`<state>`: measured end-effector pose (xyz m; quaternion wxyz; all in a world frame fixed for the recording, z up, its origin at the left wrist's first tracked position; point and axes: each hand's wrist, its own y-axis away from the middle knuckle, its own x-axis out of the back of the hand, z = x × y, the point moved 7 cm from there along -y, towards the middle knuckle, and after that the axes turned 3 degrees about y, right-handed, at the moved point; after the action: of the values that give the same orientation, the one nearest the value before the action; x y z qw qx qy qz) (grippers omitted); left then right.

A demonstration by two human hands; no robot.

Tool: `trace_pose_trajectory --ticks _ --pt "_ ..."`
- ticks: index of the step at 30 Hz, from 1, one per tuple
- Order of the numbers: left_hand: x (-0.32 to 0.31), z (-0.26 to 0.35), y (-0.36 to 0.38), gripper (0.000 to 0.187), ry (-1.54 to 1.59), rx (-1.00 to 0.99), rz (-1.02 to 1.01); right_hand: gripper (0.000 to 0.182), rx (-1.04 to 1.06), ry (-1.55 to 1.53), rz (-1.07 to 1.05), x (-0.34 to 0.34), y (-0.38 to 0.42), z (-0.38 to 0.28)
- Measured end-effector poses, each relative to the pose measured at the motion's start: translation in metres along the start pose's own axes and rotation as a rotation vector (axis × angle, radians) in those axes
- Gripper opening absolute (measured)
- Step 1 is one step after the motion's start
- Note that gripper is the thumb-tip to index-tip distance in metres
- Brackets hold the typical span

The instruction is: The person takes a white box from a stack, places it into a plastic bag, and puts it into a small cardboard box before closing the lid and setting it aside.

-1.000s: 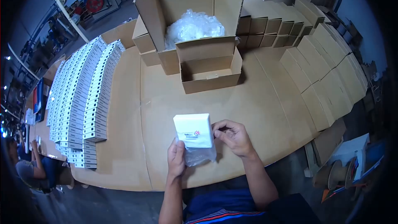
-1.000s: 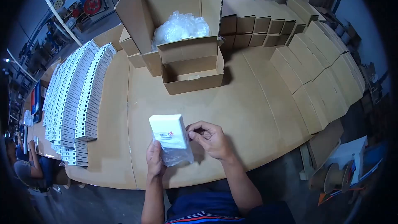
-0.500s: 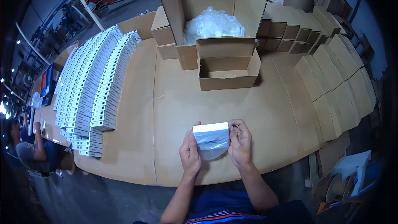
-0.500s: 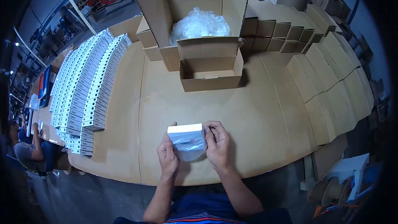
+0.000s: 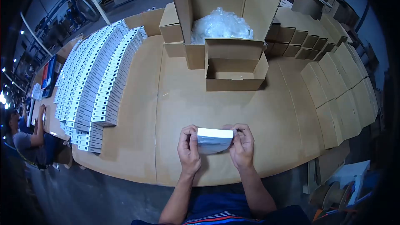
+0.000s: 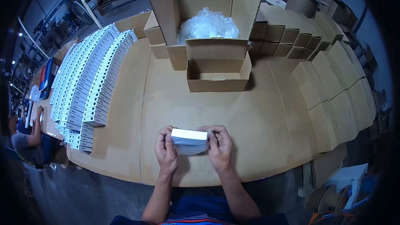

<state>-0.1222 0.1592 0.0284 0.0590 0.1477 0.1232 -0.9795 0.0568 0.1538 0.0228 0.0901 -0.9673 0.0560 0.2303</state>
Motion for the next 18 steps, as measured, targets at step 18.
trace_pose_trajectory --ticks 18 --pt "-0.029 0.004 -0.013 0.031 0.294 0.026 -0.019 0.052 -0.088 0.232 -0.119 0.003 0.001 -0.014"
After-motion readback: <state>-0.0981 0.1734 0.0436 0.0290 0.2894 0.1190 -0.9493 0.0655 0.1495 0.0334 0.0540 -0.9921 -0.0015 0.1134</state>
